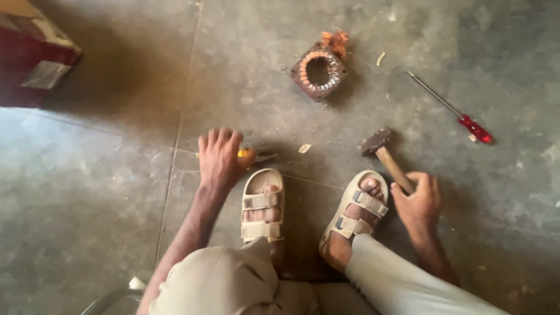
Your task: The person sits on the floor and uses a hammer, pliers, and a screwdriver to remove copper windings from a square metal core. They repeatedly strike the pliers with the hammer, pry with the screwdriver, and pull out wire sections by hand.
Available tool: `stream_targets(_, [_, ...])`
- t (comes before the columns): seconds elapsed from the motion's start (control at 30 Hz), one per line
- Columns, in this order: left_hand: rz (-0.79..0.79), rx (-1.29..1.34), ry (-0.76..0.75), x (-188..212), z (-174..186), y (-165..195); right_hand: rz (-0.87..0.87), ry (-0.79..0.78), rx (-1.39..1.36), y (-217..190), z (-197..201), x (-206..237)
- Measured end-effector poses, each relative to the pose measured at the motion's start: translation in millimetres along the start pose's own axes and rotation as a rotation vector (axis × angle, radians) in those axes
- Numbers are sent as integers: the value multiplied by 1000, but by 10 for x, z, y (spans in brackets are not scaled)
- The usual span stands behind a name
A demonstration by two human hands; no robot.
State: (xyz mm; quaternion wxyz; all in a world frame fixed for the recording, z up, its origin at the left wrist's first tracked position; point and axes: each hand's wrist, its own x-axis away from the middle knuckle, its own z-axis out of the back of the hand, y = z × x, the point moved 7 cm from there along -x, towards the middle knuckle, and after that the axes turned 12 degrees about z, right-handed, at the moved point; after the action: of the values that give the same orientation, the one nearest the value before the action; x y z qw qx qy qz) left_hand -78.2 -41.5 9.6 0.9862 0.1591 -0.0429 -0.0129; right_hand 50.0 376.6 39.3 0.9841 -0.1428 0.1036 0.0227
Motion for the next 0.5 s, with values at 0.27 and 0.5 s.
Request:
stream_targets(0.27, [-153,89,-58,-1114,-461,1224,-384,-213,-800,-741,-852,131])
stream_targets(0.5, [94,106,-128,-1363,-696,1480,-301,-387,-627,-953,-931,163])
